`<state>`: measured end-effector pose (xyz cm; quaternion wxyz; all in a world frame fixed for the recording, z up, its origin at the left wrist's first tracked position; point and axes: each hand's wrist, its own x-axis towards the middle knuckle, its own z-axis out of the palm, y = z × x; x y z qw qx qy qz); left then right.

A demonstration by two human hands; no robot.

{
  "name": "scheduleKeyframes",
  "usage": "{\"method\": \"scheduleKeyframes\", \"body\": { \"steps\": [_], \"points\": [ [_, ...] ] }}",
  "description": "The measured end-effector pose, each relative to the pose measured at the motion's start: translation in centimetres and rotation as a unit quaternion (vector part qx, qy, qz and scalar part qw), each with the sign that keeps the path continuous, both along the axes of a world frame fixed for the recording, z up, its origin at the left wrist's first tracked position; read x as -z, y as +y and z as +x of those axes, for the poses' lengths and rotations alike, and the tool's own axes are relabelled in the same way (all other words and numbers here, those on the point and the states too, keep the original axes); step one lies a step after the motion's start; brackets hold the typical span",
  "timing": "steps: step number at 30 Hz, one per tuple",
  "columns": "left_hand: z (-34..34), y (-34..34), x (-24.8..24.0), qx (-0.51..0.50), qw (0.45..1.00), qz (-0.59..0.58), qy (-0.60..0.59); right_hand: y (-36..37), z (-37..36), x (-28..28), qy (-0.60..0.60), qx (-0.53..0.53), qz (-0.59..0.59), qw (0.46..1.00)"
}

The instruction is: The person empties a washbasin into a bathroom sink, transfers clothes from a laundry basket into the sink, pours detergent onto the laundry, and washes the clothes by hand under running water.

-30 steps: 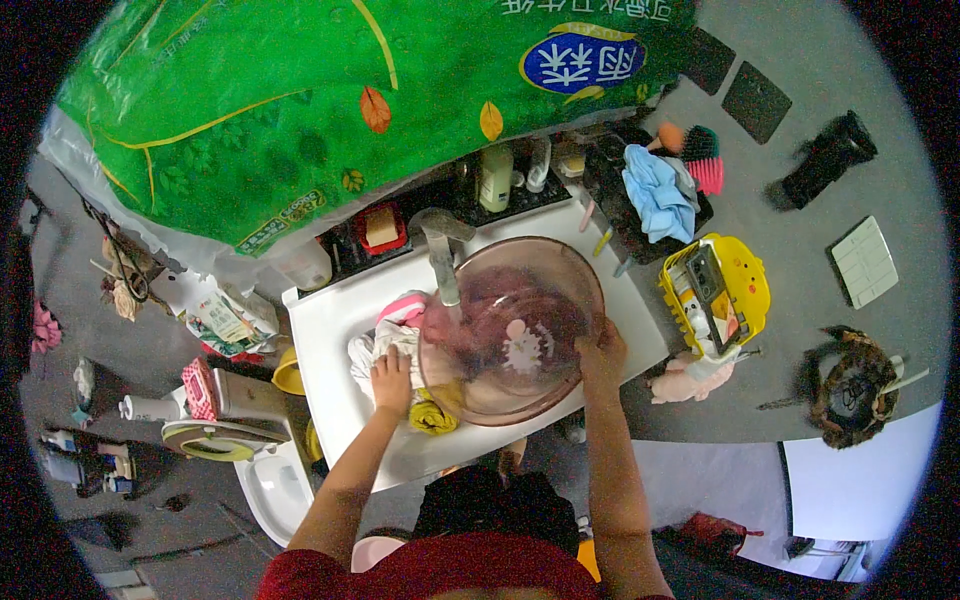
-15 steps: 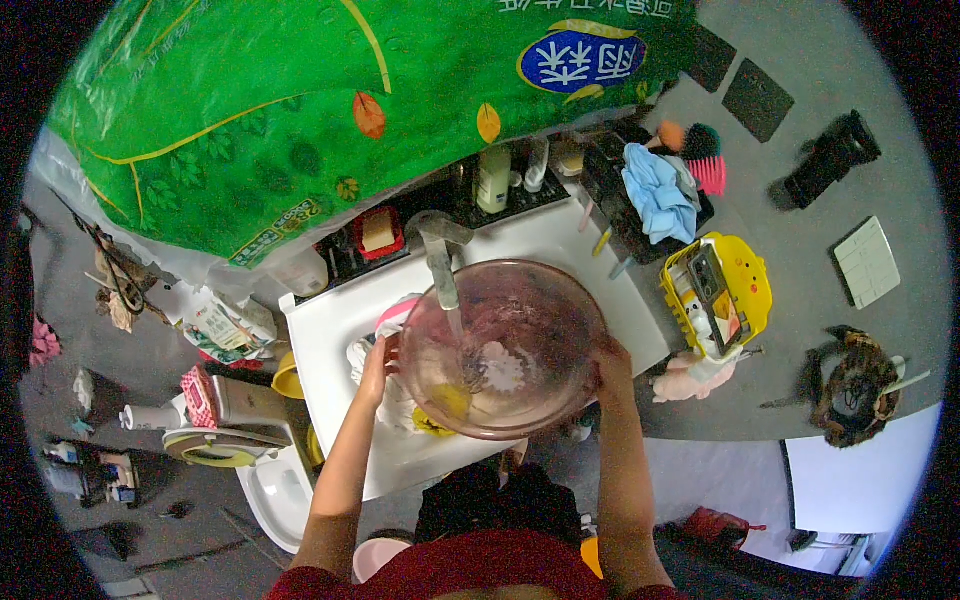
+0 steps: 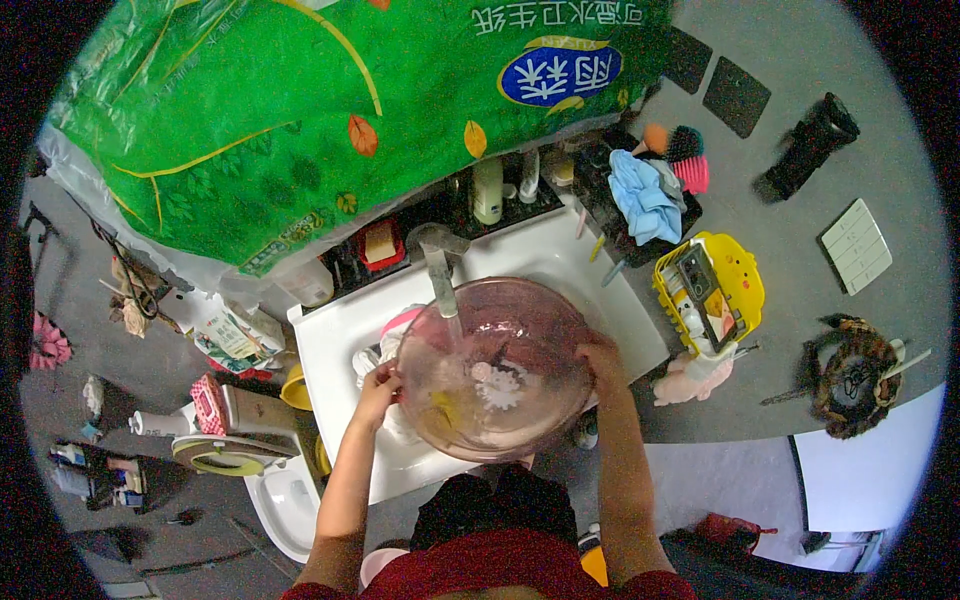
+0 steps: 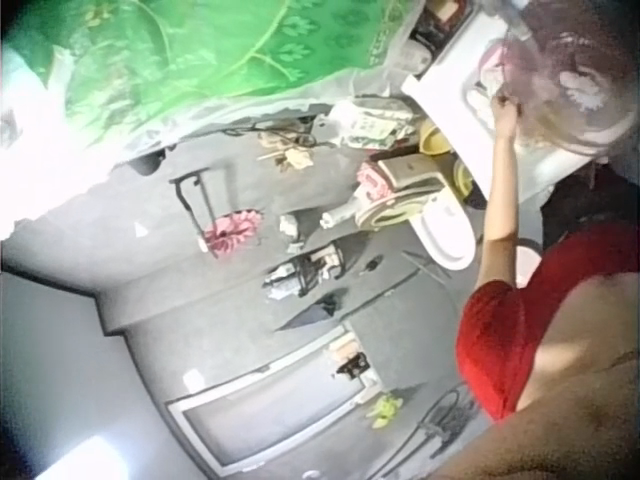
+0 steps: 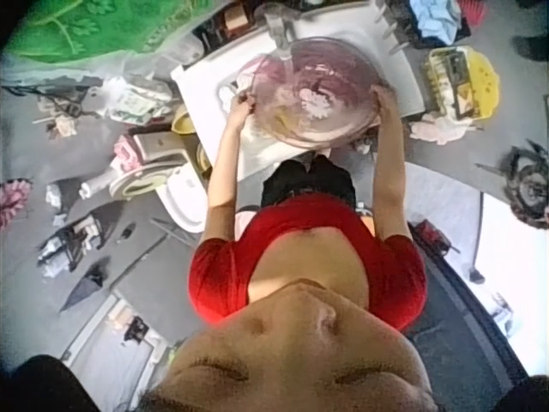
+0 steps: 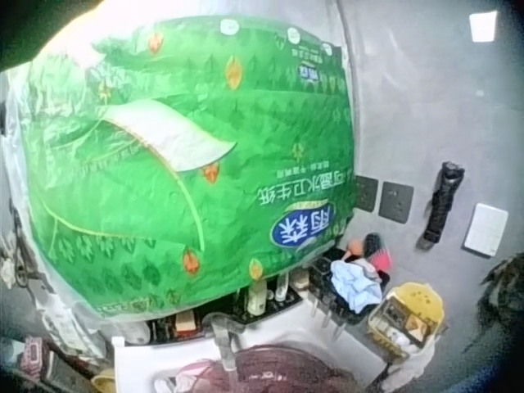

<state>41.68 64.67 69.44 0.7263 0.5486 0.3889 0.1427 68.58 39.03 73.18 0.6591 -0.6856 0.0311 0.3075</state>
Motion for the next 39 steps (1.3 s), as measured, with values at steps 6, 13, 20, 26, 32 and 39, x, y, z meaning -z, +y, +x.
{"method": "scheduleKeyframes", "body": {
  "steps": [6, 13, 20, 26, 32, 39],
  "points": [
    [-4.6, 2.3, -2.9, 0.010, 0.999, -0.013, 0.050, 0.7, -1.8, 3.9, 0.037, -0.059, 0.049, 0.996],
    [-3.7, -0.3, -1.6, 0.091, 0.995, -0.033, 0.034, -1.0, -0.9, -2.9, 0.037, -0.124, -0.027, 0.991],
    [-5.7, 0.8, -3.3, 0.021, 0.998, 0.016, 0.055, 3.2, -0.5, 1.8, -0.019, -0.119, 0.007, 0.993],
    [-9.2, 0.2, -4.3, 0.068, 0.994, -0.056, 0.058, 0.9, -2.5, 2.9, -0.035, -0.142, 0.039, 0.988],
    [-3.7, -1.2, -2.2, 0.093, 0.993, -0.037, 0.061, 0.6, 1.0, 0.0, -0.068, -0.096, 0.035, 0.992],
    [-6.5, -0.1, -4.0, -0.025, 0.999, -0.044, -0.011, 3.6, 0.9, 2.9, 0.027, -0.164, 0.029, 0.986]
  ]
}}
